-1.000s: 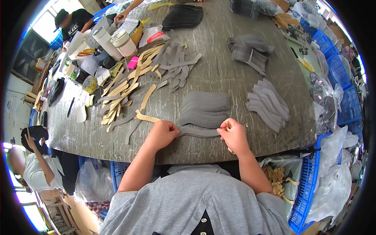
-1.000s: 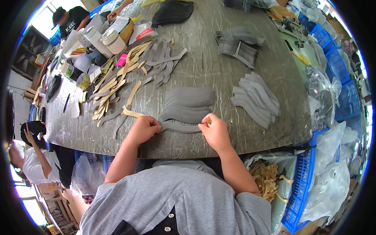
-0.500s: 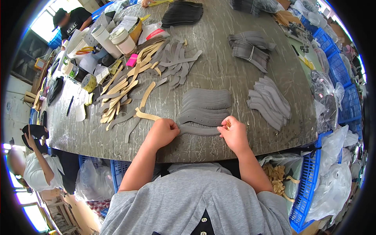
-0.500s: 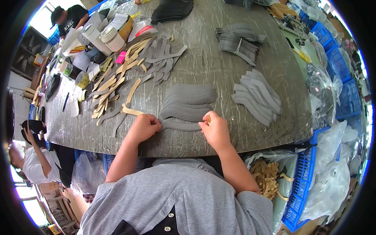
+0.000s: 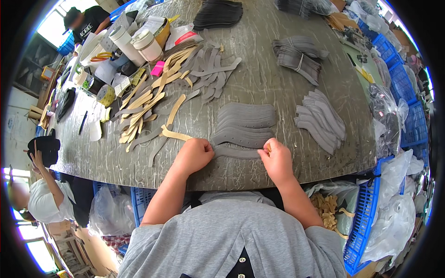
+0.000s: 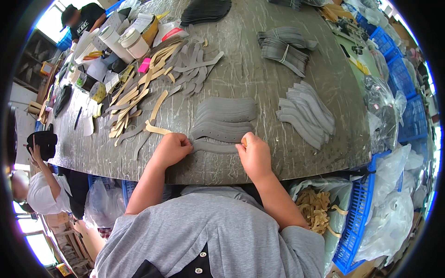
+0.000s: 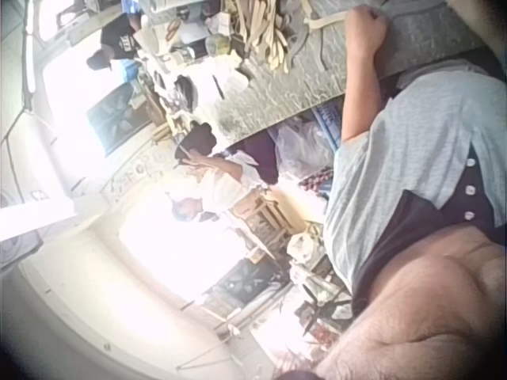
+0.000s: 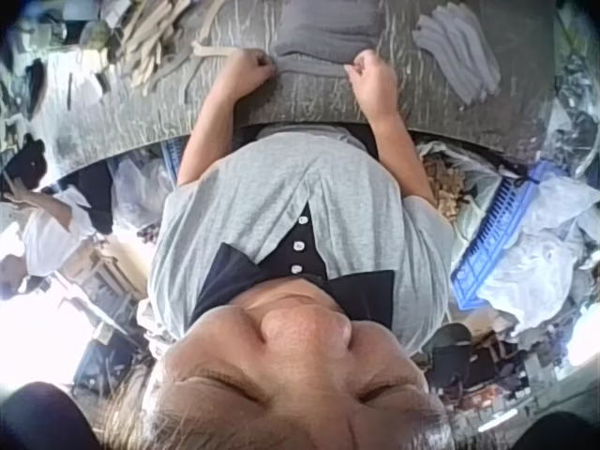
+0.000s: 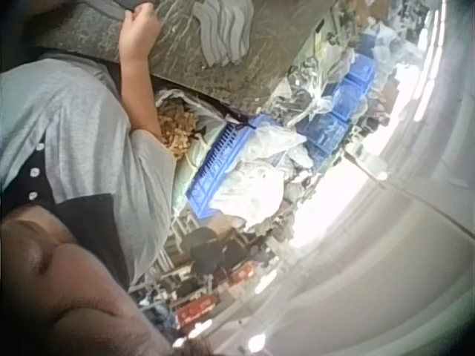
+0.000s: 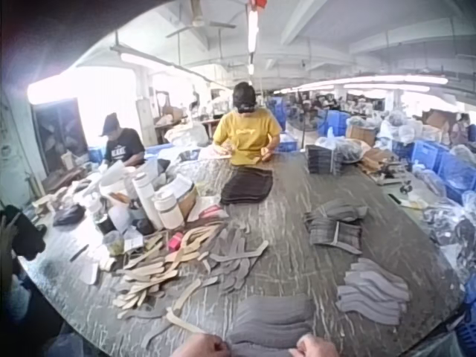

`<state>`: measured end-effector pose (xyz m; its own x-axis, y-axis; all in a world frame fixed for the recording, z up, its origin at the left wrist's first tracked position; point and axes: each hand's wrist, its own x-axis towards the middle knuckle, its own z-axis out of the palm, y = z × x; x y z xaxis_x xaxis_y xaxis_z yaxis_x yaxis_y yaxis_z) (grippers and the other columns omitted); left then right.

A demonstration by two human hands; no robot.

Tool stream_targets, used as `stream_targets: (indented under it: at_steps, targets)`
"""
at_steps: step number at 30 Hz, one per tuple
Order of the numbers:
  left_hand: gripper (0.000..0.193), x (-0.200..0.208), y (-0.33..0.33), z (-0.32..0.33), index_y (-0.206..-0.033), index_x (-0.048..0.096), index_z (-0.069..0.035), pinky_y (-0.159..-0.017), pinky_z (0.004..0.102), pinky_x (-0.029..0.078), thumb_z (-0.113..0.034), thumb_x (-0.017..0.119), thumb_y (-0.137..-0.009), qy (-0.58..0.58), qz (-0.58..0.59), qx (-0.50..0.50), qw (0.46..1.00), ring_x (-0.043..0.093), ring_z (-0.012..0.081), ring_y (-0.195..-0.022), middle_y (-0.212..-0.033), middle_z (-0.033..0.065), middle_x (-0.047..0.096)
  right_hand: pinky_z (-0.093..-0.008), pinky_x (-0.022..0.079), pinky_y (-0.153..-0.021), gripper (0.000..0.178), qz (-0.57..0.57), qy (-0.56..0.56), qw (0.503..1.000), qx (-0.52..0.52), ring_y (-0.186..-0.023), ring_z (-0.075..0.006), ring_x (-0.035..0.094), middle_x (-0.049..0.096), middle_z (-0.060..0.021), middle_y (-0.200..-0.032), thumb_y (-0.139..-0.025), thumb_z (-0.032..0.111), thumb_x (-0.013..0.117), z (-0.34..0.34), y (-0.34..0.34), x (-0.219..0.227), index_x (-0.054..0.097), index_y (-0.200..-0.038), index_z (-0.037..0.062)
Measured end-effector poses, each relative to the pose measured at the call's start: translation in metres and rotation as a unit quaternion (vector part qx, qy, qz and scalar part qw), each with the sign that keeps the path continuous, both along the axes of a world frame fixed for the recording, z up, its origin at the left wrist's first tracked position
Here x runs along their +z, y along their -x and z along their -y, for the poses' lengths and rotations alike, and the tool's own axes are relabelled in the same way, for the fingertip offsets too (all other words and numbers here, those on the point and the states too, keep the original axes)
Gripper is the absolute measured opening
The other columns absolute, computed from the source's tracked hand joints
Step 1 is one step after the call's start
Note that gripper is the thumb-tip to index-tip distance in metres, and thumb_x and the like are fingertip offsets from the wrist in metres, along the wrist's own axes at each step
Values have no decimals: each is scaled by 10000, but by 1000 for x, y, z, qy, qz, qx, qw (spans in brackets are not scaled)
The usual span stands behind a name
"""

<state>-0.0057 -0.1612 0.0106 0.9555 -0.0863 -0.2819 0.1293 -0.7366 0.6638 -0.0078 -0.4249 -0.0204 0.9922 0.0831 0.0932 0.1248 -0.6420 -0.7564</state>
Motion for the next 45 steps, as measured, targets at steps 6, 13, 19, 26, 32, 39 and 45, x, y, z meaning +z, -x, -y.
stream_targets:
  at_steps: [6,13,19,26,32,39,45]
  targets:
    - [170,2,1,6,-769,660,-6,-626,397,502,-174,669,-742,-72,28,-38,996,642,344,-666,-708,189,652,-361,453,-546,194,168,158,971,60,-642,-223,556,489,-75,-770,-766,89,713,-2,11,4,666,-954,91]
    - [152,-2,8,4,-790,658,-11,-619,409,492,-154,688,-749,-32,68,-11,997,623,342,-645,-674,163,641,-351,480,-548,314,106,190,963,160,-644,-219,574,483,-66,-864,-805,113,639,-8,29,13,708,-1107,170]
    - [112,35,19,26,-829,623,10,-579,356,475,-74,684,-788,85,4,6,996,589,276,-591,-716,118,647,-356,490,-576,236,98,27,989,105,-682,-260,625,624,-74,-927,-808,135,695,-18,24,41,714,-1042,119]
    - [345,34,16,32,-1147,498,-6,-578,304,454,-37,646,-837,135,122,5,983,536,167,-584,-779,84,626,-409,490,-647,176,63,118,990,-50,-732,-312,632,647,-112,-788,-792,134,703,60,-6,63,728,-965,112]
    - [448,60,22,47,-1189,484,-16,-607,352,489,-256,676,-865,88,185,-93,974,592,240,-644,-970,130,617,-394,510,-684,170,143,154,968,-134,-795,-307,652,665,-117,-875,-799,123,701,67,-13,73,719,-964,87]
    - [873,66,22,68,-1326,416,-5,-611,372,537,-665,524,-766,18,368,-235,900,635,293,-807,-1142,164,521,-310,500,-654,162,-127,-283,924,223,-702,-177,639,683,-138,-784,-827,75,608,-32,17,81,679,-943,-13]
    - [958,63,27,65,-1358,377,-5,-612,379,540,-719,520,-734,33,349,-270,897,640,319,-813,-1156,179,509,-275,494,-654,150,-264,-367,864,222,-722,-96,609,706,-48,-824,-812,93,658,-33,16,81,694,-923,-1]
